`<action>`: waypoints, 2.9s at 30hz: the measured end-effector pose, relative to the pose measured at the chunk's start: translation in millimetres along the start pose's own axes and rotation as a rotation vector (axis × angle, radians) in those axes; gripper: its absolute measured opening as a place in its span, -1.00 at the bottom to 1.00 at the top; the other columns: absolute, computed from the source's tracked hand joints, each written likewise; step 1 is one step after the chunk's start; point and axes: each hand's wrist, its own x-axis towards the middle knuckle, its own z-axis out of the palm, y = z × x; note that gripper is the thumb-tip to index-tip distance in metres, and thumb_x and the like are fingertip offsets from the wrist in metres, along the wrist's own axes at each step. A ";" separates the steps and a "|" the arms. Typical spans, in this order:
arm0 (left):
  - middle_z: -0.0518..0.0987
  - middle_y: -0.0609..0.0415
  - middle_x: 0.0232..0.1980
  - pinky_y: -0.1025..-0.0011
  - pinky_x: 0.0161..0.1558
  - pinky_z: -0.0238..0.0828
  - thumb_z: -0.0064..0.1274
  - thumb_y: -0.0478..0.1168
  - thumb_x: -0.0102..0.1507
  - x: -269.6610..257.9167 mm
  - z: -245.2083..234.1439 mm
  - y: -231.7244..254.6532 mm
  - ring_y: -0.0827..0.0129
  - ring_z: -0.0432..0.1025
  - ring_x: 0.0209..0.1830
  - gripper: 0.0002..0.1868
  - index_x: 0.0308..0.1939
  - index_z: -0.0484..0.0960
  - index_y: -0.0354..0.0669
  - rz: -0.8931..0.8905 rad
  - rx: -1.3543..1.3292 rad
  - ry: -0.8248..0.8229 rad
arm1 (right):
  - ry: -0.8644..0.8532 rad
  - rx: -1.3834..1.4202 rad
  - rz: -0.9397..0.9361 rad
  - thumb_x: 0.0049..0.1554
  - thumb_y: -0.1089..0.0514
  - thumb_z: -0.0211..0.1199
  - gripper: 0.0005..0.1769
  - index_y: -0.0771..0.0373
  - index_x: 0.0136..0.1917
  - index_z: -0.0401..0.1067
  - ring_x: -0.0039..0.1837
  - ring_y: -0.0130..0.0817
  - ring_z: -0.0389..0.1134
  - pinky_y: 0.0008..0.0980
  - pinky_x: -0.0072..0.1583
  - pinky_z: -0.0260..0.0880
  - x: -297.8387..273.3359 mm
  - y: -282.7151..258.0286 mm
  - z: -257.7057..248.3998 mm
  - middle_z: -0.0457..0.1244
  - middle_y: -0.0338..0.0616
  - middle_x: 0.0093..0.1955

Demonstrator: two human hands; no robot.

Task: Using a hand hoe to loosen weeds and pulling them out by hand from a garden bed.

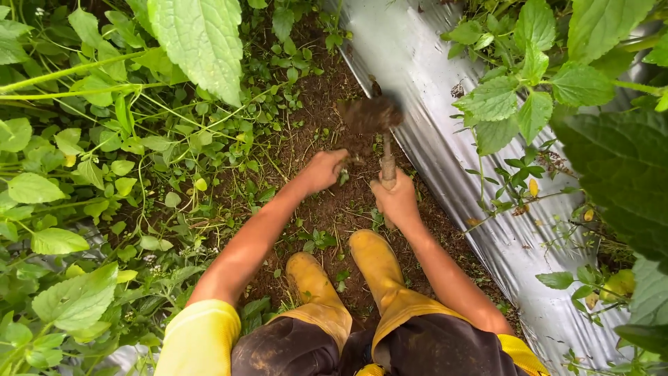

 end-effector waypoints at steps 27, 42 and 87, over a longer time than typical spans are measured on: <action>0.61 -0.29 0.03 -0.01 -0.15 0.68 0.10 -0.09 0.37 -15.1 -22.7 2.9 -0.11 0.63 -0.10 -0.61 0.16 0.51 -0.26 -0.257 0.516 0.070 | -0.191 0.069 0.095 0.15 0.31 0.21 -0.85 0.24 -0.24 0.28 -0.61 -0.40 0.17 -0.41 -0.48 0.19 4.3 12.1 9.1 0.14 -0.14 -0.61; 0.65 -0.15 -0.34 0.12 -0.47 0.64 0.09 0.32 0.28 87.9 27.3 -45.4 0.10 0.64 -0.39 -0.30 -0.08 0.52 -0.36 -0.435 0.860 0.140 | 0.180 -0.059 -0.254 0.10 0.31 0.30 -0.78 0.22 -0.32 0.31 -0.56 -0.42 0.18 -0.41 -0.39 0.15 32.7 17.1 26.6 0.18 -0.08 -0.62; 0.66 -0.29 -0.31 -0.04 -0.22 0.60 -0.25 -0.17 0.38 37.4 -9.2 -37.4 -0.21 0.62 -0.28 -0.67 -0.05 0.61 -0.25 -0.325 0.331 0.184 | -0.103 -0.034 -0.030 0.19 0.32 0.25 -0.97 0.32 -0.07 0.42 -0.53 -0.43 0.18 -0.48 -0.43 0.27 33.8 30.8 49.5 0.24 -0.14 -0.49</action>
